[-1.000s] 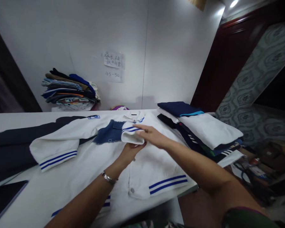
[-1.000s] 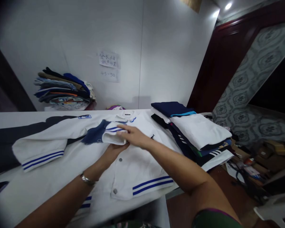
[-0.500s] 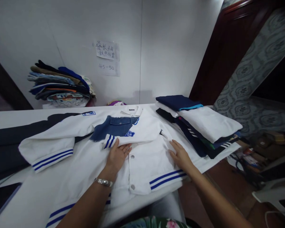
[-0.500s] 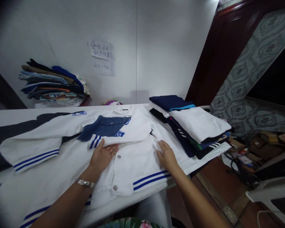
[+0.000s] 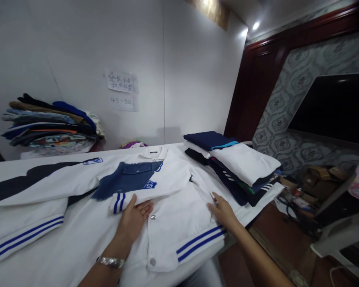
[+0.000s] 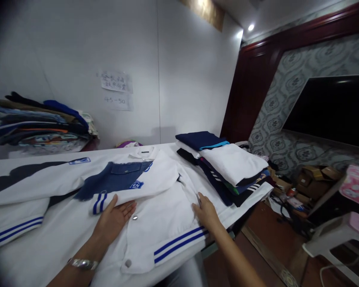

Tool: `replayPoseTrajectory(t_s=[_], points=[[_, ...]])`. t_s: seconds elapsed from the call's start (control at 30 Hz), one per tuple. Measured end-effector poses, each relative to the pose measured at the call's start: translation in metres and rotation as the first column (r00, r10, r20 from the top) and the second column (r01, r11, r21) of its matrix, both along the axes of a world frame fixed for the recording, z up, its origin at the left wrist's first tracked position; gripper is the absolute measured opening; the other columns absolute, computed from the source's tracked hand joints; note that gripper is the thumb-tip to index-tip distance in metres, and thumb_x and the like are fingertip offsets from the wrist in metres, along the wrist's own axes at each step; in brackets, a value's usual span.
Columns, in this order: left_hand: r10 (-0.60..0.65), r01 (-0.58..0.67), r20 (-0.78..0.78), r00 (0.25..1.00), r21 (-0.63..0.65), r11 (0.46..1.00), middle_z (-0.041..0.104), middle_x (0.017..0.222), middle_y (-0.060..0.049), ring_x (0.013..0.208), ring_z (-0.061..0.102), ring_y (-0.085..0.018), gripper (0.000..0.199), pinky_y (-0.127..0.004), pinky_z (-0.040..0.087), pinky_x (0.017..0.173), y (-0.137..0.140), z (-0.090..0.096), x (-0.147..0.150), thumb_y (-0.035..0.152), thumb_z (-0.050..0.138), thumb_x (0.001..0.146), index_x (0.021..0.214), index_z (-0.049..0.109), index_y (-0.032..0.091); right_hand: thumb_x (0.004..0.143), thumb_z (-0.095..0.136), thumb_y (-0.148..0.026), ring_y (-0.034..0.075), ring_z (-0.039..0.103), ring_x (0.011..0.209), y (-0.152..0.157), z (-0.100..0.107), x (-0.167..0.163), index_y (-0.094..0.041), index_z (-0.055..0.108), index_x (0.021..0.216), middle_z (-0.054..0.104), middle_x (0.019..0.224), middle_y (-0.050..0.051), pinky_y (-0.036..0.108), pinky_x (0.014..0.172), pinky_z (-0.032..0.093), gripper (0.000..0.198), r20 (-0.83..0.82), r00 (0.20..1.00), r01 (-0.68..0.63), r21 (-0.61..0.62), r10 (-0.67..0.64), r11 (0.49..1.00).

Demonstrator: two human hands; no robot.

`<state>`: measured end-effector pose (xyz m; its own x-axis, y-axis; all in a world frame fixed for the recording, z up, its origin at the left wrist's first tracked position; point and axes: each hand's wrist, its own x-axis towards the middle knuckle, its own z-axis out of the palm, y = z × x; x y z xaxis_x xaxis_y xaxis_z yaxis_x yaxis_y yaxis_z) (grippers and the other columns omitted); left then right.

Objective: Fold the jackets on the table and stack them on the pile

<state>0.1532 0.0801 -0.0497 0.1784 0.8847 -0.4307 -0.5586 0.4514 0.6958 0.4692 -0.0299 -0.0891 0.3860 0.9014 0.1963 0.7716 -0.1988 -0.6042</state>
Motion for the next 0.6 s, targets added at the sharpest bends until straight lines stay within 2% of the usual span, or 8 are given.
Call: replayPoseTrajectory(t_s=[0.17, 0.3, 0.43, 0.6], points=[[0.025, -0.027, 0.052, 0.998, 0.029, 0.999, 0.067, 0.094, -0.015, 0.085, 0.066, -0.022, 0.038, -0.034, 0.055, 0.074, 0.002, 0.003, 0.0, 0.039, 0.036, 0.094, 0.103, 0.06, 0.011, 0.077, 0.059, -0.039, 0.021, 0.063, 0.084, -0.002, -0.006, 0.002, -0.019, 0.051, 0.134, 0.065, 0.106, 0.008, 0.033, 0.072, 0.052, 0.061, -0.234, 0.972, 0.025, 0.052, -0.012, 0.998], [0.033, -0.037, 0.063, 0.997, 0.066, 0.997, 0.067, 0.095, -0.016, 0.088, 0.066, -0.022, 0.039, -0.034, 0.055, 0.075, 0.018, 0.018, 0.0, 0.034, 0.033, 0.094, 0.108, 0.059, 0.009, 0.075, 0.062, -0.037, 0.018, 0.061, 0.074, -0.002, -0.008, 0.001, -0.019, 0.052, 0.134, 0.065, 0.105, 0.008, 0.03, 0.063, 0.051, 0.062, -0.369, 0.93, 0.033, 0.097, 0.005, 0.995], [0.059, -0.064, 0.032, 0.998, 0.192, 0.979, 0.068, 0.095, -0.013, 0.091, 0.065, -0.021, 0.037, -0.035, 0.055, 0.079, 0.047, 0.051, 0.003, 0.033, 0.034, 0.093, 0.108, 0.061, 0.012, 0.074, 0.062, -0.036, 0.016, 0.059, 0.069, -0.004, -0.001, -0.003, -0.02, 0.052, 0.134, 0.065, 0.106, 0.008, 0.028, 0.059, 0.05, 0.063, -0.419, 0.906, 0.019, 0.155, 0.048, 0.988], [0.084, -0.087, 0.025, 0.996, 0.324, 0.942, 0.069, 0.098, -0.01, 0.096, 0.065, -0.02, 0.036, -0.038, 0.051, 0.089, 0.094, 0.11, 0.016, 0.033, 0.03, 0.093, 0.1, 0.061, 0.016, 0.076, 0.061, -0.035, 0.016, 0.059, 0.073, -0.005, 0.016, -0.01, -0.022, 0.049, 0.136, 0.064, 0.11, 0.008, 0.028, 0.061, 0.051, 0.063, -0.41, 0.907, -0.019, 0.178, 0.091, 0.984]])
